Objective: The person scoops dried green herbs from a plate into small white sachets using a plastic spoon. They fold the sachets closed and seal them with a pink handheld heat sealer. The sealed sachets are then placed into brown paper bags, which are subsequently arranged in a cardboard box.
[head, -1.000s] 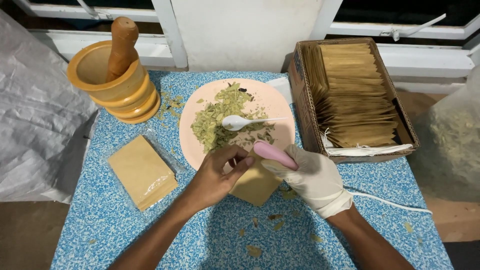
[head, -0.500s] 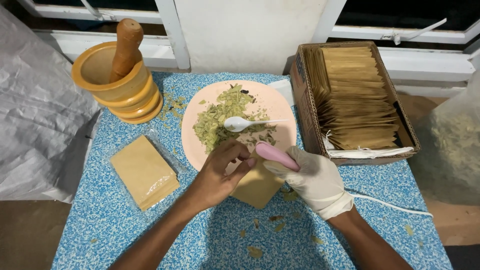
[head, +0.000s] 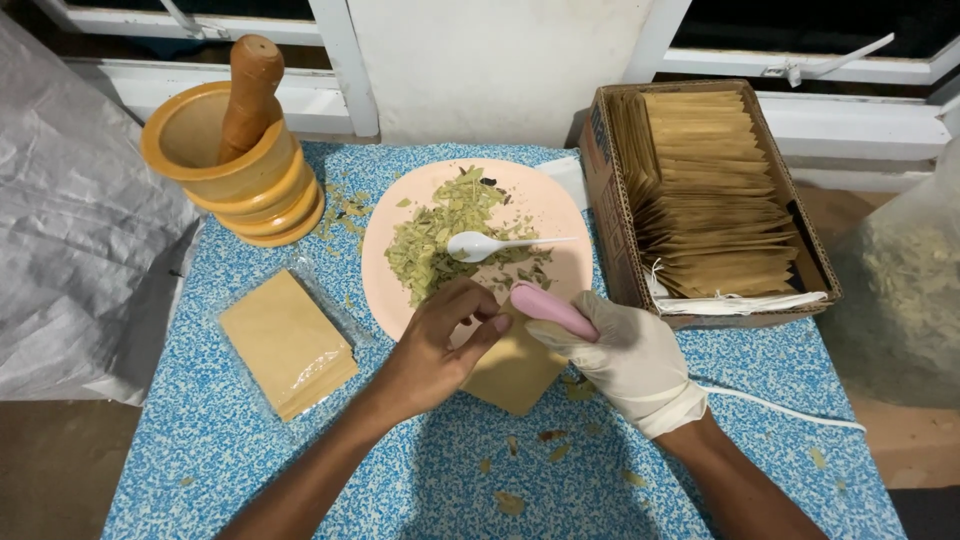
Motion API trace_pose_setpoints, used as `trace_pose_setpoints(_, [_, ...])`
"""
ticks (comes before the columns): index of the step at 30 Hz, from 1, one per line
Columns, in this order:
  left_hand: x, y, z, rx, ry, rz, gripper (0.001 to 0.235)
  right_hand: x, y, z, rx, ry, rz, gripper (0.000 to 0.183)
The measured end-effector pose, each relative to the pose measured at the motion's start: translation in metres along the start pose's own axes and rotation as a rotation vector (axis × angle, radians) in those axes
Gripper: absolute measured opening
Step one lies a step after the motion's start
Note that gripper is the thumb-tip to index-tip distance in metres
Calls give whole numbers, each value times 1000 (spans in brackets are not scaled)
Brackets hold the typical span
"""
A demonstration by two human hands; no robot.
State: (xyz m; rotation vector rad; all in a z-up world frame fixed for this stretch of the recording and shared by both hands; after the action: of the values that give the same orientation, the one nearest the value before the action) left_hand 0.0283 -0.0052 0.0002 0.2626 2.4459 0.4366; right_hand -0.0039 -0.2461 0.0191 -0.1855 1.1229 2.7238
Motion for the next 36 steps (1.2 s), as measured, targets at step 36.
trace_pose_setpoints(36, [-3,6,-12,93,171,52,26,31,102,28,315,-287,337,69])
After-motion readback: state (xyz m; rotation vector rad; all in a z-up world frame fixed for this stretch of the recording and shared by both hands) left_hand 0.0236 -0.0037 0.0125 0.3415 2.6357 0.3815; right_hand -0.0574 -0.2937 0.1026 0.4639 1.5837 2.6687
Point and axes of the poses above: each hand's wrist, its own x-axis away from the middle knuckle, its own y-axis out of the back of the hand, z = x × y, the point moved 2 cm from there along -x, towards the middle knuckle, and after that the axes turned 10 degrees about -z, right-handed, at the moved point
